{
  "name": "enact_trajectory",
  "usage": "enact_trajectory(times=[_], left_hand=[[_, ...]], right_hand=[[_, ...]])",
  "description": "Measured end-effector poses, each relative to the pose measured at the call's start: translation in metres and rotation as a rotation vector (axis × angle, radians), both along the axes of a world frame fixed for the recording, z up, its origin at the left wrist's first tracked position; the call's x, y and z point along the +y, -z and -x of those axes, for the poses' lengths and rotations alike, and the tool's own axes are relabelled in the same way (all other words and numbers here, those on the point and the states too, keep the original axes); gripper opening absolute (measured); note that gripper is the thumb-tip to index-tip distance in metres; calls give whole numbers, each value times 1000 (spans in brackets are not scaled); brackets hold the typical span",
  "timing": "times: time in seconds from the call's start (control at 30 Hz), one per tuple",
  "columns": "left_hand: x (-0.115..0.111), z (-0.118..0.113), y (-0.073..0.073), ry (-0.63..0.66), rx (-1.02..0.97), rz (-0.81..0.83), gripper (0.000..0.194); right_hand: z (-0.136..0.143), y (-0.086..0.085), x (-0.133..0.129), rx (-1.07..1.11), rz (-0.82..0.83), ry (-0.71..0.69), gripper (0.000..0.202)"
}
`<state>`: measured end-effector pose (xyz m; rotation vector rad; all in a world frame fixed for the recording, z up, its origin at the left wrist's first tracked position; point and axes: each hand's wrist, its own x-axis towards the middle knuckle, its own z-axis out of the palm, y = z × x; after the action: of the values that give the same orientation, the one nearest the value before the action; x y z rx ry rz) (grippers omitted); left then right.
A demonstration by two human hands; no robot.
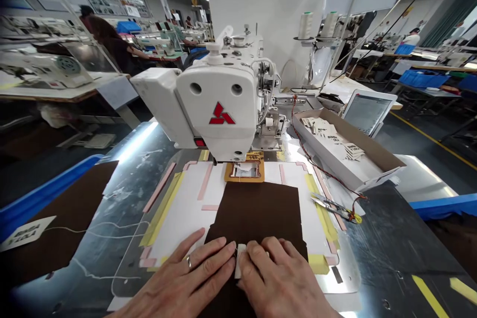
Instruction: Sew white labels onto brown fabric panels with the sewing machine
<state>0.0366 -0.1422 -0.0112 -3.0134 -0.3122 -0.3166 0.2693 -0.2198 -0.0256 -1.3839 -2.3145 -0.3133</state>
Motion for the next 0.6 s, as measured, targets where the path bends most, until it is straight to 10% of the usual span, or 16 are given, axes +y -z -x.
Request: enact_trajectory(times=[0.27, 0.6], left_hand=[[-6, 3, 40, -22, -155, -36, 43], [2, 14, 19, 20, -145, -53, 29]], right_hand=[[-72, -19, 33, 189, 44, 319, 25], [-51, -10, 17, 70, 5, 132, 25]])
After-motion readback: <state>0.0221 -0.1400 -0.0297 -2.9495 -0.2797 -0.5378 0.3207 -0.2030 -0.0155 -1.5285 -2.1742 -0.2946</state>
